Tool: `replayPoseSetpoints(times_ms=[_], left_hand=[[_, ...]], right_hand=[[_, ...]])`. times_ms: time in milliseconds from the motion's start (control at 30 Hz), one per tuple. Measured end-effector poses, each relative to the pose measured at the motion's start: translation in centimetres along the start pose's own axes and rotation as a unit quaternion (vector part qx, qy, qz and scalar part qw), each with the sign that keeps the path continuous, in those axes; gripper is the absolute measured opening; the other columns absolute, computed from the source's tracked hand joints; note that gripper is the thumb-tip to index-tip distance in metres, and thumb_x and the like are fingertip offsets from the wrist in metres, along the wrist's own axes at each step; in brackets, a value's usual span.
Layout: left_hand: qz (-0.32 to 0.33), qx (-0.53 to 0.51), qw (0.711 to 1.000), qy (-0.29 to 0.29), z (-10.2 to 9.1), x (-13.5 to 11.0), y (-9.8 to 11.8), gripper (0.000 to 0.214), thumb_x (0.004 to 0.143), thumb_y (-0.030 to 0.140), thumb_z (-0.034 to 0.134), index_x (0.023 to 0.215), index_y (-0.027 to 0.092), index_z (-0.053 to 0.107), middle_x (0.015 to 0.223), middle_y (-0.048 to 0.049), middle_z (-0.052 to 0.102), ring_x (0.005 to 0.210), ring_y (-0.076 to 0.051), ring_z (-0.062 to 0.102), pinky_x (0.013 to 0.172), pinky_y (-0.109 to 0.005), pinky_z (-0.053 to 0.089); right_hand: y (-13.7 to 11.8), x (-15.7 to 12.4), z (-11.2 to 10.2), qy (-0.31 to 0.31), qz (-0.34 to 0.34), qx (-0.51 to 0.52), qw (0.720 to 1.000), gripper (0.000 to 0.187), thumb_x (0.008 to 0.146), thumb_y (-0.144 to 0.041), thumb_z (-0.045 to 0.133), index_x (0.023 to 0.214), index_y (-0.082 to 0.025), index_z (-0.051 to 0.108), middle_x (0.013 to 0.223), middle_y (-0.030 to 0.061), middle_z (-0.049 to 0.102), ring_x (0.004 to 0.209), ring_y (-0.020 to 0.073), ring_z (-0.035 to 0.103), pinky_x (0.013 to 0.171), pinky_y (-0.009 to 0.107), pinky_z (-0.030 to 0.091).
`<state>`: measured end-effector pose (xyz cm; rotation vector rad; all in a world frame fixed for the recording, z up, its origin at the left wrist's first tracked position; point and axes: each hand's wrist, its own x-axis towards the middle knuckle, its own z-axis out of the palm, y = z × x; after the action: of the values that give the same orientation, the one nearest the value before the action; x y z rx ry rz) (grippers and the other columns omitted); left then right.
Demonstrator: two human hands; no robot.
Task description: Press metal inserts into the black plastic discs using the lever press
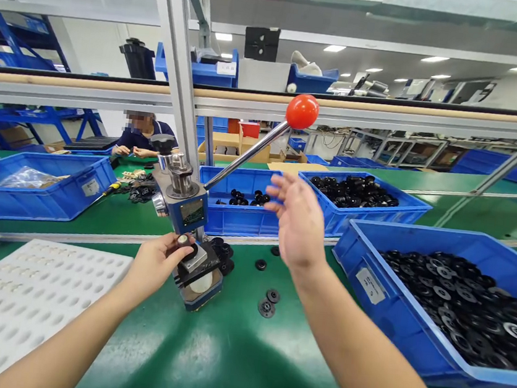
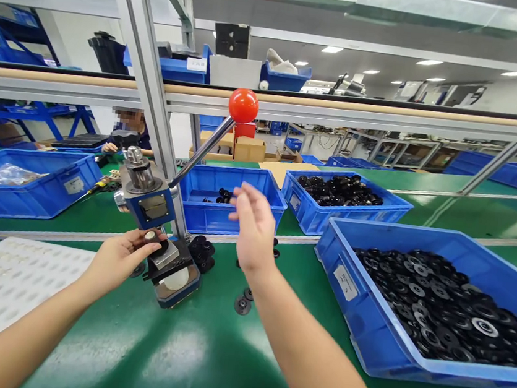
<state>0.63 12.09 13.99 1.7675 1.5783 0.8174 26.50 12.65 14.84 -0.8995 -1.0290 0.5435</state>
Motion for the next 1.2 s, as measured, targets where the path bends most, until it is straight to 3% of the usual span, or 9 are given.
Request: replayPoseSetpoints(times_ms=[67, 133, 233, 333, 400, 533, 767, 933, 1200], left_hand=[[0.000, 0.003, 1.000, 0.006, 0.0, -0.1, 0.7, 0.037, 0.072, 0.049, 0.067, 0.091, 0.017, 0.073, 0.095, -0.0098, 0.079, 0.092, -0.029, 0.073, 0.084, -0.040, 0.056], [0.002, -0.001, 1.000, 0.008, 0.2, -0.1, 1.4, 0.031, 0.071, 0.044, 0.066, 0.086, 0.018, 0.072, 0.092, -0.0091, 0.079, 0.089, -0.028, 0.074, 0.082, -0.038, 0.056], [0.010, 0.003, 1.000, 0.010, 0.6, 0.0, 1.7, 0.024, 0.072, 0.038, 0.064, 0.082, 0.017, 0.070, 0.085, -0.0082, 0.078, 0.082, -0.026, 0.072, 0.076, -0.035, 0.055], [0.020, 0.009, 1.000, 0.017, 1.1, 0.2, 1.2, 0.018, 0.074, 0.032, 0.064, 0.080, 0.016, 0.070, 0.080, -0.0065, 0.077, 0.078, -0.024, 0.071, 0.073, -0.033, 0.054], [0.025, 0.014, 0.999, 0.021, 1.4, 0.4, 0.9, 0.016, 0.076, 0.030, 0.064, 0.081, 0.016, 0.071, 0.079, -0.0052, 0.076, 0.076, -0.022, 0.070, 0.073, -0.031, 0.053], [0.032, 0.038, 0.999, 0.014, 1.7, 0.6, 0.5, 0.016, 0.080, 0.028, 0.063, 0.085, 0.016, 0.072, 0.081, -0.0046, 0.076, 0.074, -0.021, 0.069, 0.071, -0.030, 0.052], [0.036, 0.041, 0.998, 0.012, 2.4, 0.9, 0.1, 0.018, 0.081, 0.027, 0.065, 0.091, 0.016, 0.074, 0.087, -0.0060, 0.078, 0.081, -0.023, 0.071, 0.076, -0.031, 0.053], [0.039, 0.017, 0.999, 0.014, 2.7, 0.8, 0.0, 0.017, 0.081, 0.028, 0.067, 0.091, 0.016, 0.074, 0.089, -0.0063, 0.078, 0.085, -0.024, 0.071, 0.079, -0.032, 0.055], [0.036, 0.019, 0.999, -0.001, 2.6, 0.8, -0.4, 0.022, 0.082, 0.029, 0.066, 0.097, 0.016, 0.075, 0.092, -0.0066, 0.079, 0.085, -0.024, 0.072, 0.078, -0.032, 0.055]], right_hand=[[-4.0, 3.5, 0.9, 0.004, -0.014, 0.069, 0.998, 0.048, 0.099, -0.045, 0.033, 0.128, -0.016, 0.058, 0.109, 0.0063, 0.068, 0.088, 0.0103, 0.071, 0.067, 0.021, 0.052], [-7.5, 6.1, 1.6, 0.005, 0.018, 0.135, 0.991, 0.059, 0.096, -0.043, 0.022, 0.135, -0.007, 0.049, 0.102, 0.0026, 0.067, 0.090, 0.0096, 0.071, 0.067, 0.023, 0.048], [-9.9, 8.2, 1.9, -0.046, 0.069, 0.193, 0.978, 0.068, 0.092, -0.047, 0.015, 0.133, -0.002, 0.046, 0.076, -0.0053, 0.063, 0.076, 0.0077, 0.071, 0.062, 0.020, 0.045], [-8.9, 8.0, 1.3, -0.060, 0.013, 0.209, 0.976, 0.044, 0.098, -0.043, 0.032, 0.102, -0.009, 0.059, 0.063, -0.0073, 0.059, 0.058, 0.0057, 0.065, 0.052, 0.017, 0.042], [-7.4, 6.9, 0.7, -0.031, -0.033, 0.216, 0.975, 0.030, 0.097, -0.037, 0.044, 0.080, -0.015, 0.056, 0.059, -0.0058, 0.057, 0.052, 0.0068, 0.062, 0.045, 0.016, 0.040], [-4.8, 3.9, -0.8, 0.038, -0.071, 0.201, 0.976, 0.027, 0.086, -0.025, 0.056, 0.061, -0.017, 0.051, 0.052, -0.0015, 0.055, 0.046, 0.0134, 0.061, 0.037, 0.022, 0.041], [-4.1, 1.5, -1.8, 0.118, -0.035, 0.146, 0.982, 0.014, 0.069, -0.017, 0.050, 0.056, -0.016, 0.057, 0.053, 0.0037, 0.063, 0.055, 0.0256, 0.069, 0.035, 0.029, 0.044], [-3.4, 0.9, -1.8, 0.141, -0.036, 0.129, 0.981, 0.020, 0.067, -0.019, 0.048, 0.053, -0.015, 0.063, 0.056, 0.0075, 0.066, 0.050, 0.0245, 0.067, 0.034, 0.032, 0.045], [-2.3, -0.8, -2.0, 0.167, -0.081, 0.100, 0.977, 0.017, 0.065, -0.020, 0.047, 0.050, -0.022, 0.056, 0.060, 0.0065, 0.066, 0.054, 0.0261, 0.067, 0.038, 0.038, 0.045]])
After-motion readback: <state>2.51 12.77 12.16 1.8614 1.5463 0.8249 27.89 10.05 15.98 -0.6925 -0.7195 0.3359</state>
